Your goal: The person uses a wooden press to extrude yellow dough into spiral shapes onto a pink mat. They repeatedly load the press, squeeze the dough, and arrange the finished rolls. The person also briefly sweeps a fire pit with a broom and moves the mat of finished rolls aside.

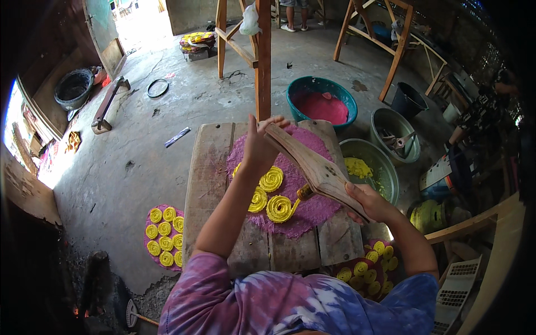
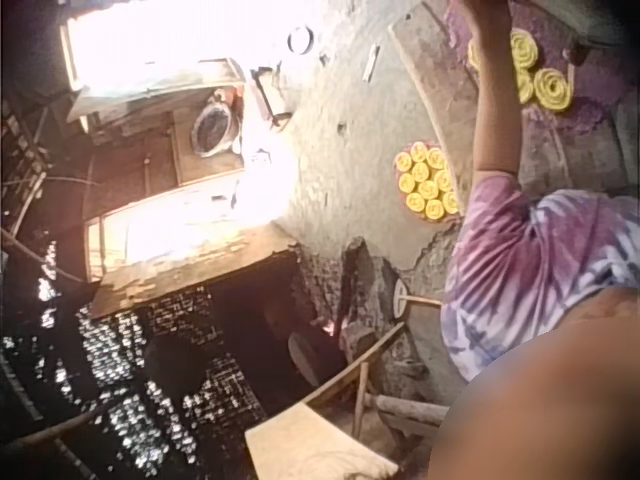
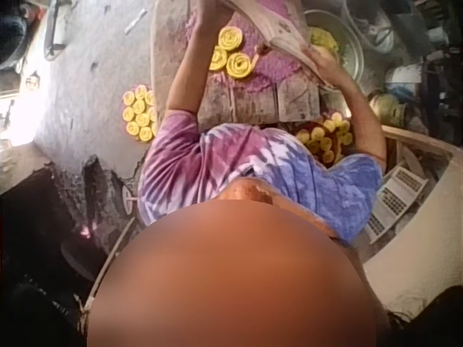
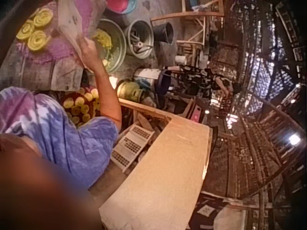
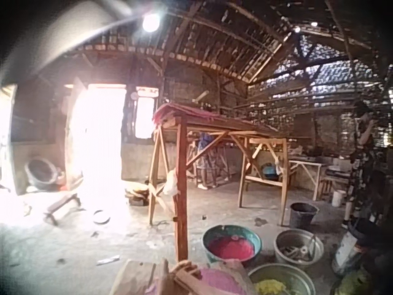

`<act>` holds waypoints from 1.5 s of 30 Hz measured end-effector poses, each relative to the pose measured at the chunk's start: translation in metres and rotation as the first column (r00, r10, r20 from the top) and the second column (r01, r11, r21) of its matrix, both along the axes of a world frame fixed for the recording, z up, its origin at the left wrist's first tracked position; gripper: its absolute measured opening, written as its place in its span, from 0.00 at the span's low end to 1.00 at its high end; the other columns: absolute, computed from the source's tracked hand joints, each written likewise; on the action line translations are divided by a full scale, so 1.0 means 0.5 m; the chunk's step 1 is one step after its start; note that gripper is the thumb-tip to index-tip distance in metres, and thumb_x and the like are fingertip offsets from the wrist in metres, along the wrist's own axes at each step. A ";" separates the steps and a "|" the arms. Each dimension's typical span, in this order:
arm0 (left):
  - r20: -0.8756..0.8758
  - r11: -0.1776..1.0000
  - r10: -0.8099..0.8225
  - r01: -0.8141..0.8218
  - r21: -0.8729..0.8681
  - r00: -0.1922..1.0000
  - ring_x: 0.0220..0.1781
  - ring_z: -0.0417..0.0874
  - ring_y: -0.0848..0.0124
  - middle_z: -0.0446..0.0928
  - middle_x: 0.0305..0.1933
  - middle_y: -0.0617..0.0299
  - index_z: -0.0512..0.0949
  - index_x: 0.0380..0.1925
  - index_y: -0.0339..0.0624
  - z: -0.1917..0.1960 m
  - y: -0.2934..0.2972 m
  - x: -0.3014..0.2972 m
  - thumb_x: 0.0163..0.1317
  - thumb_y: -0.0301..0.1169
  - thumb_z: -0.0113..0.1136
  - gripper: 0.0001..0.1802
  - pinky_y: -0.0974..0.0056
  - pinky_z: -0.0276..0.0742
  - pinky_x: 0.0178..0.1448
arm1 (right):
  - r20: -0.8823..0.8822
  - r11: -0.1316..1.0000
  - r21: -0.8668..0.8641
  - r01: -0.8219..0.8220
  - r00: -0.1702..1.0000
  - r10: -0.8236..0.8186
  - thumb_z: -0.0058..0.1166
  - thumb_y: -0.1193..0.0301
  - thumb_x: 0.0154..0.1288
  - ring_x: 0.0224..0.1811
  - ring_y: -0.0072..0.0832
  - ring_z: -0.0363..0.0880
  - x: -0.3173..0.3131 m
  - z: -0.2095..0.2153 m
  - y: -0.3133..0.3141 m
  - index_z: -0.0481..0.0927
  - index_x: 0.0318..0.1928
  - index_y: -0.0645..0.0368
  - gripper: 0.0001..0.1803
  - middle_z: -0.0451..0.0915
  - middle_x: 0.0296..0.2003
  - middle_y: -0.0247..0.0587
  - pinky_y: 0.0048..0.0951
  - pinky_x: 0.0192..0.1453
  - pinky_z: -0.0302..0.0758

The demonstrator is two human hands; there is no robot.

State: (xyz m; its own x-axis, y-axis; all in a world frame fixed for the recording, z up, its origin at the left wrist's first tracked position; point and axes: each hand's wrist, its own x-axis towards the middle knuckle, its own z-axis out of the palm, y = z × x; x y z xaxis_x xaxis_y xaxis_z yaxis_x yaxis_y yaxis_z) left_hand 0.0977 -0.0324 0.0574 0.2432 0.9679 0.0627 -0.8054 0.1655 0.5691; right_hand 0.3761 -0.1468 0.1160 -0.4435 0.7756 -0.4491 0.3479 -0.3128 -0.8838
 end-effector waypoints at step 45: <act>-0.724 0.656 0.686 0.364 0.661 0.078 0.62 0.67 0.55 0.66 0.65 0.55 0.70 0.60 0.46 0.065 -0.215 -0.044 0.55 0.43 0.67 0.33 0.52 0.62 0.66 | -0.294 0.981 0.158 -0.108 0.944 0.152 0.37 0.39 0.70 0.18 0.21 0.72 -0.026 0.013 -0.013 0.74 0.42 0.61 0.33 0.74 0.21 0.34 0.24 0.22 0.70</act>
